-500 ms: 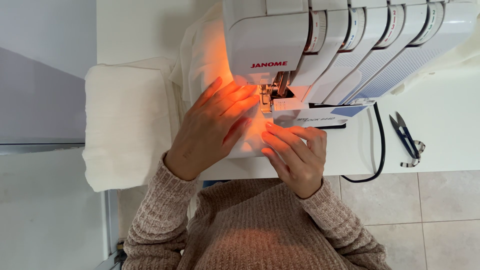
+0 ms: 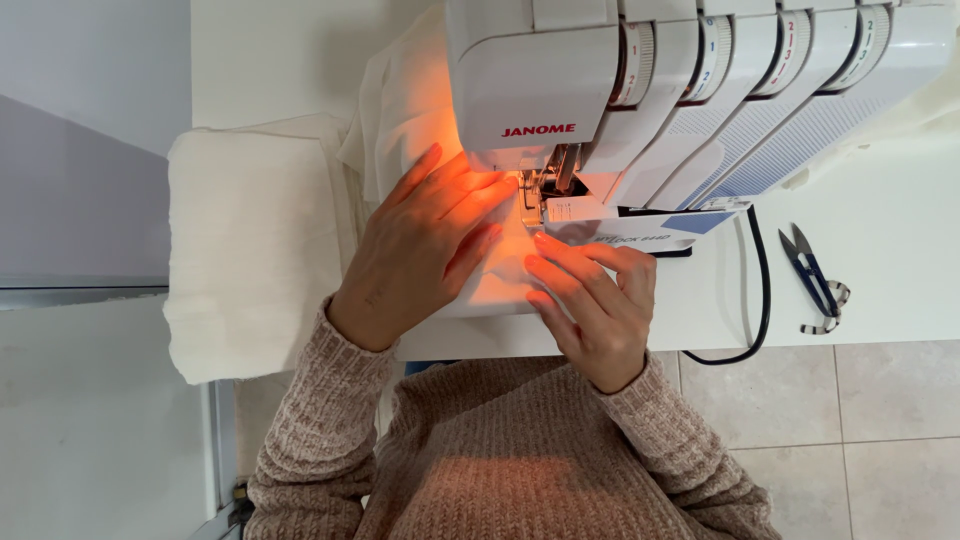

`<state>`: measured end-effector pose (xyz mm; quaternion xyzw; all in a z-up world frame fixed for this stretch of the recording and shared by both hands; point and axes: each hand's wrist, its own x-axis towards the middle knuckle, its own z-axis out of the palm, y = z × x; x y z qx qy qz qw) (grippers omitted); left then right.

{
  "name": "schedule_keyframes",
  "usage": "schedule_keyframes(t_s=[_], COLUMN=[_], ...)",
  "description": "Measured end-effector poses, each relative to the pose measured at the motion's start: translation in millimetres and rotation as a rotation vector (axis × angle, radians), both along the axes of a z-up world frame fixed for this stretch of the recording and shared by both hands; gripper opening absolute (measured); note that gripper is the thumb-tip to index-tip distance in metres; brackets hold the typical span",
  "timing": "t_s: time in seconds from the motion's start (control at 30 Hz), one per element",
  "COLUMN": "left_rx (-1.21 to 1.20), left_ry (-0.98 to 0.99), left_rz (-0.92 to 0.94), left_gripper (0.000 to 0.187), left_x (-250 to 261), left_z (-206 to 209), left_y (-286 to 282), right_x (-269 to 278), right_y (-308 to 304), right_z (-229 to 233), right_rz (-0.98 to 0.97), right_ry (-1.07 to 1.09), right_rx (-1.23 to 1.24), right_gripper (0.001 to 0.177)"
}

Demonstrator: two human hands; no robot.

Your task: Sewing white fabric pieces together using a serger sewing machine.

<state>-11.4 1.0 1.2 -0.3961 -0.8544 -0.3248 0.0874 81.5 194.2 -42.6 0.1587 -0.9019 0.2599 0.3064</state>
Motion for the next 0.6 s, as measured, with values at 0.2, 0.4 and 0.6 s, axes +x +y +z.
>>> schedule_keyframes(t_s=[0.2, 0.4, 0.6], left_rx=[0.012, 0.008, -0.052], left_ry=[0.009, 0.042, 0.247], left_rz=[0.011, 0.014, 0.006], left_gripper=[0.033, 0.030, 0.026], left_x=[-3, -6, -2], left_z=[1, 1, -15], left_y=[1, 1, -2], right_x=[0, -2, -4], right_y=[2, 5, 6], right_z=[-2, -4, -3], right_rz=[-0.005, -0.004, -0.007], right_ry=[-0.038, -0.062, -0.077], right_rx=[-0.078, -0.069, -0.064], right_gripper=[0.024, 0.027, 0.029])
